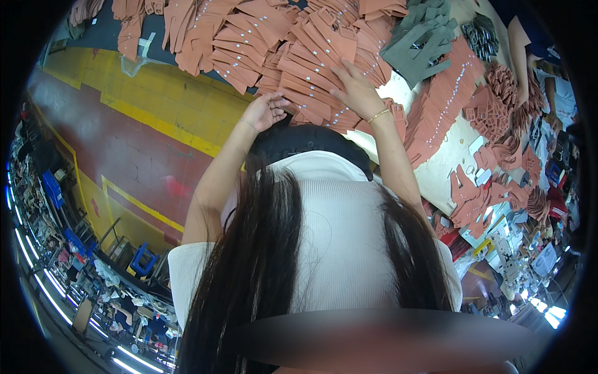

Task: The person repeatedly picks up small terracotta-colored fabric pieces with white dots from a table and stacks them into neat piles. The person also moves some pieces aside to reach others and occasionally adjusts the alignment of the stacks.

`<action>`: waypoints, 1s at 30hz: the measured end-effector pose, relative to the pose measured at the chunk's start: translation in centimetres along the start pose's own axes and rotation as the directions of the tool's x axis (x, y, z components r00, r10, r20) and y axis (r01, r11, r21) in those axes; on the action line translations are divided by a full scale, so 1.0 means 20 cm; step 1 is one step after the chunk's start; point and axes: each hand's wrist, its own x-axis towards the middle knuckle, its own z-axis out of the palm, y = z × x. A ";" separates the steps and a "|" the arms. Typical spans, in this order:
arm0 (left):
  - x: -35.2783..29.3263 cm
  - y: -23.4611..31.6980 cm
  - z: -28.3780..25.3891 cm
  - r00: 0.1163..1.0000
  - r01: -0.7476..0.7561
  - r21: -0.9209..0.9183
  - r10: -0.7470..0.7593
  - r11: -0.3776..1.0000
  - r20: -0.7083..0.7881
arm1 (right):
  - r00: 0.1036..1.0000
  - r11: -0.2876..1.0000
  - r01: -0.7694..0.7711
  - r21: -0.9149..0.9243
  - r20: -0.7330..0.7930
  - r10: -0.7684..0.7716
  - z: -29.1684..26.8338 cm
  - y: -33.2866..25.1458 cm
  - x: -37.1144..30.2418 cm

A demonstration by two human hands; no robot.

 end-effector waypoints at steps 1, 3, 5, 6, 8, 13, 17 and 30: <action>0.00 0.01 0.00 1.000 0.011 0.009 -0.011 1.000 -0.014 | 1.000 1.000 -0.010 -0.009 0.019 0.010 -0.01 -0.01 0.00; 0.00 0.01 0.00 1.000 -0.007 0.000 0.007 1.000 -0.014 | 1.000 1.000 -0.009 -0.011 0.030 0.009 -0.02 -0.02 0.00; -0.01 0.01 0.02 1.000 -0.013 0.002 0.013 1.000 -0.025 | 0.999 1.000 -0.007 -0.014 0.038 0.007 -0.03 -0.02 0.00; -0.01 0.01 0.02 1.000 -0.013 0.005 0.013 1.000 -0.015 | 0.999 1.000 -0.005 -0.016 0.040 0.006 -0.04 -0.02 0.00; -0.02 0.00 0.03 1.000 -0.012 0.012 0.012 1.000 -0.027 | 0.999 1.000 0.001 -0.018 0.039 0.000 -0.04 -0.02 0.00; -0.04 0.00 0.07 0.997 0.000 0.037 0.002 0.999 -0.075 | 1.000 0.999 0.025 -0.037 0.017 -0.024 -0.02 -0.01 -0.01; -0.05 0.00 0.10 0.996 0.004 0.051 0.000 0.999 -0.084 | 1.000 1.000 0.008 -0.019 0.020 -0.008 -0.01 0.00 -0.01; -0.07 -0.01 0.11 0.998 0.007 0.032 -0.005 0.999 -0.057 | 0.997 0.996 0.057 -0.074 -0.041 -0.060 0.09 0.00 -0.06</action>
